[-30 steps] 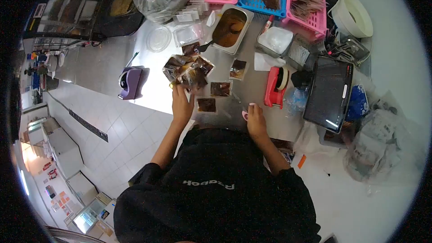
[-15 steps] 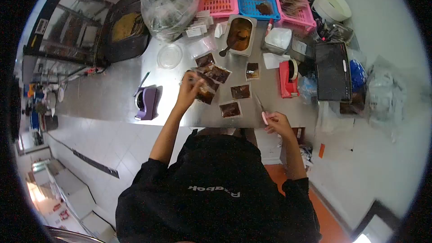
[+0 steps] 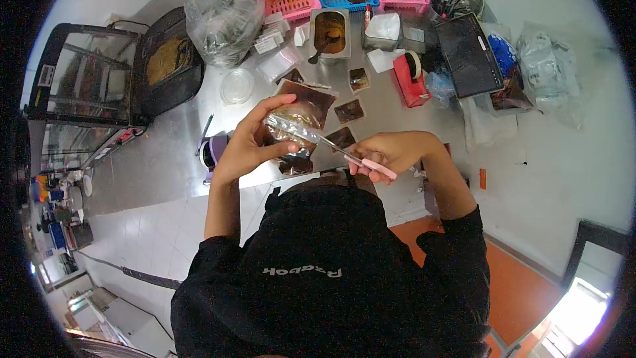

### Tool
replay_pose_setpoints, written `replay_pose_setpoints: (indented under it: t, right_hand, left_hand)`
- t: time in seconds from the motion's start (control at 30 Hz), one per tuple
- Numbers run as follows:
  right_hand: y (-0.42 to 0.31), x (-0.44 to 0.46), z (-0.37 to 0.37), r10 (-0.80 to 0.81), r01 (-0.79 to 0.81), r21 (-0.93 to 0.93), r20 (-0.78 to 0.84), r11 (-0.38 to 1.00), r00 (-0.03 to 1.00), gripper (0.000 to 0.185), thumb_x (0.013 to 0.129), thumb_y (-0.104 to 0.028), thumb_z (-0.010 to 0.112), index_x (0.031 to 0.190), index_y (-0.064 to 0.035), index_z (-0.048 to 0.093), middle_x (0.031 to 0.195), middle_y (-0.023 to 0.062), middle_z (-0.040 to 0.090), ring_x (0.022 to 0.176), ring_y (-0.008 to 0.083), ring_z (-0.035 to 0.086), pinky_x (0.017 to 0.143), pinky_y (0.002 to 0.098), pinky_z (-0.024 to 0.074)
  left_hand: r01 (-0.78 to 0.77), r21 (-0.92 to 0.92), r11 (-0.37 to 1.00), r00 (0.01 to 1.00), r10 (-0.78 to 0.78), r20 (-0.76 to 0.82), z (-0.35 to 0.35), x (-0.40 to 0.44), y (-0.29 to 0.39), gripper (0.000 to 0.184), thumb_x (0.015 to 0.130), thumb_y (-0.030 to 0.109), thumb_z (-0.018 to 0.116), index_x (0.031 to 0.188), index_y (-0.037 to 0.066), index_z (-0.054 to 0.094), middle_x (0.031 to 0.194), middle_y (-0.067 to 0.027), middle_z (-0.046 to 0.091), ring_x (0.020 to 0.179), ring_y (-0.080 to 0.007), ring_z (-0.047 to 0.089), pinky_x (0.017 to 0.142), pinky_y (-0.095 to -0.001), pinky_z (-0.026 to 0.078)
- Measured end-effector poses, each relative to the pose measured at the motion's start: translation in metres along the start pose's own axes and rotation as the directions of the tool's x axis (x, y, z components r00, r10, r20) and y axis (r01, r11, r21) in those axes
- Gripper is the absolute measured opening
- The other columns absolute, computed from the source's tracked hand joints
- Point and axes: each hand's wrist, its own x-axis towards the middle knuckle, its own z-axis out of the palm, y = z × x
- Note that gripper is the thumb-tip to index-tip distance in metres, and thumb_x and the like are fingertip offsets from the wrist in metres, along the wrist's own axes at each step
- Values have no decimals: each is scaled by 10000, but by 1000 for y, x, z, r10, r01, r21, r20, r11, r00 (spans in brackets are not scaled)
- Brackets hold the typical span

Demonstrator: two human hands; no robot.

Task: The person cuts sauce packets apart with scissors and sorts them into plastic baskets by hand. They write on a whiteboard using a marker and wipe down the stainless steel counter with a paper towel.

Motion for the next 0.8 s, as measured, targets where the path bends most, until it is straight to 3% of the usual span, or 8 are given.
replay_pose_setpoints:
  t: [0.1, 0.2, 0.3, 0.5, 0.57, 0.63, 0.7, 0.8]
  right_hand:
    - [0, -3, 1, -4, 5, 61, -6, 998, 1000, 516, 602, -114, 684, 1076, -3, 515, 830, 9, 498, 585, 76, 542, 522, 218, 440]
    - [-1, -6, 2, -26, 25, -21, -30, 999, 999, 525, 599, -115, 686, 1081, -5, 511, 830, 0, 498, 586, 75, 542, 525, 216, 440]
    - [-2, -12, 4, 10, -11, -18, -62, 1000, 998, 515, 601, -120, 694, 1069, -4, 515, 833, 1, 501, 584, 72, 541, 522, 211, 438]
    - [20, -28, -3, -25, 17, -87, -95, 996, 995, 431, 669, -115, 696, 1044, -1, 518, 831, 18, 533, 640, 72, 566, 566, 217, 467]
    - [37, -33, -8, -44, 40, -34, -124, 999, 991, 381, 706, -105, 673, 1035, 4, 516, 834, 26, 551, 664, 77, 576, 588, 221, 478]
    - [41, -40, -9, -45, 42, -20, -142, 999, 989, 344, 731, -100, 659, 1025, 7, 516, 842, 33, 565, 684, 82, 581, 603, 223, 485]
    - [40, -46, -9, -29, 22, -42, -152, 999, 988, 321, 743, -101, 653, 1012, 8, 516, 856, 40, 575, 697, 86, 584, 612, 223, 488]
    - [62, -54, -16, -187, 181, -50, -201, 982, 962, 315, 735, -99, 656, 1000, 0, 517, 842, 33, 570, 689, 82, 571, 598, 217, 476]
  left_hand:
    - [-1, 75, 997, 1000, 0, 17, 3, -1, 4, 702, 703, -58, 722, 1315, 55, 398, 1219, -75, 521, 1073, -147, 526, 911, -285, 436]
    - [1, 49, 999, 999, -3, 38, 9, -1, 5, 696, 705, -48, 726, 1313, 62, 405, 1217, -73, 523, 1059, -142, 532, 890, -285, 451]
    - [-59, 148, 987, 998, 59, 3, 13, 2, 2, 651, 702, 40, 761, 1279, 90, 463, 1193, -54, 524, 1060, -127, 503, 878, -280, 440]
    - [-113, 330, 937, 993, 94, 72, 30, 18, 4, 672, 708, -30, 733, 1296, 70, 423, 1214, -69, 519, 1049, -137, 532, 854, -272, 470]
    - [-38, 293, 956, 998, 22, 56, 38, 24, 7, 648, 710, -3, 742, 1280, 70, 442, 1212, -58, 520, 1048, -125, 527, 839, -258, 468]
    - [-43, 326, 944, 998, 25, 59, 48, 31, 8, 623, 709, 43, 753, 1262, 77, 467, 1191, -50, 537, 930, -111, 522, 758, -245, 457]
    - [-128, 424, 896, 991, 99, 90, 60, 42, 7, 601, 703, 108, 767, 1240, 91, 498, 1151, -46, 570, 695, -95, 519, 610, -233, 438]
    - [-98, 414, 905, 994, 70, 83, 79, 56, 12, 592, 699, 107, 770, 1227, 84, 503, 1143, -43, 576, 686, -98, 523, 600, -229, 439]
